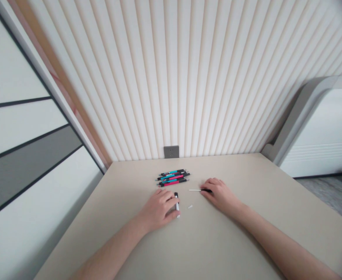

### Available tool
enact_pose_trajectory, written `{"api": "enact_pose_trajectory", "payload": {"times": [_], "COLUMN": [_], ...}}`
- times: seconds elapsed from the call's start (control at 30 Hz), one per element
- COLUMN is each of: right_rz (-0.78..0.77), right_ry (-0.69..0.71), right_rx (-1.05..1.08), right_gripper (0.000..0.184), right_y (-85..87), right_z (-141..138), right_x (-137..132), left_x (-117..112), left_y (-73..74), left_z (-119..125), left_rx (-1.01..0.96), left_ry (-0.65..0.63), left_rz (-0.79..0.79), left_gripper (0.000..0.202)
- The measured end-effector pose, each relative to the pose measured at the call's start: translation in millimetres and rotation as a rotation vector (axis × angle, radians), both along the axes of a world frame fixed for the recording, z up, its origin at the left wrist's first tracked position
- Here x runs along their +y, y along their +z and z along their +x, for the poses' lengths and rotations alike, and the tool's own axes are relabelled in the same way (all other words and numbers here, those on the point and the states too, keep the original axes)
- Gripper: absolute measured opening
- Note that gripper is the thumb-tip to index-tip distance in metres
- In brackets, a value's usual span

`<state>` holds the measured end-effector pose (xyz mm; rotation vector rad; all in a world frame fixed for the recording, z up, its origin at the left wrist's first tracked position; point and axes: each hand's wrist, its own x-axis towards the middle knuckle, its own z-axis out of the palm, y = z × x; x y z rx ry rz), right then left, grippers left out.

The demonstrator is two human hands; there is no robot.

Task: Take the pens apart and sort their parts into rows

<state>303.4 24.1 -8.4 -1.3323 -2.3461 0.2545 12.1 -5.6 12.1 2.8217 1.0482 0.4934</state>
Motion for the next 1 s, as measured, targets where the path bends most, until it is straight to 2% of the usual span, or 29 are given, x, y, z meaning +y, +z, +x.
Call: {"api": "enact_pose_trajectory", "payload": {"times": [0.1,0.27,0.43,0.53,0.83,1.0], "right_rz": [-0.029,0.037,0.094,0.127,0.043,-0.015], "right_ry": [0.042,0.132,0.22,0.251,0.114,0.033], "right_rx": [0.009,0.014,0.006,-0.002,0.011,0.047], "right_gripper": [0.022,0.021,0.021,0.023,0.027,0.028], "right_y": [-2.5,4.4,10.0,10.8,13.0,6.6], "right_z": [-1,-20,-41,-43,-20,-7], "right_x": [2,-11,-30,-32,-18,-8], "left_x": [0,3,5,7,11,12], "left_y": [0.7,-1.3,-7.2,-10.1,-6.0,-7.8], "left_z": [0,-1,0,0,-4,-7], "left_rx": [-0.011,-0.084,-0.098,-0.092,-0.211,-0.249], "left_ry": [0.016,0.061,-0.018,-0.035,0.161,0.237], "left_rz": [0.022,0.09,0.18,0.245,0.252,0.231], "left_gripper": [0.025,0.027,0.019,0.021,0.024,0.024]}}
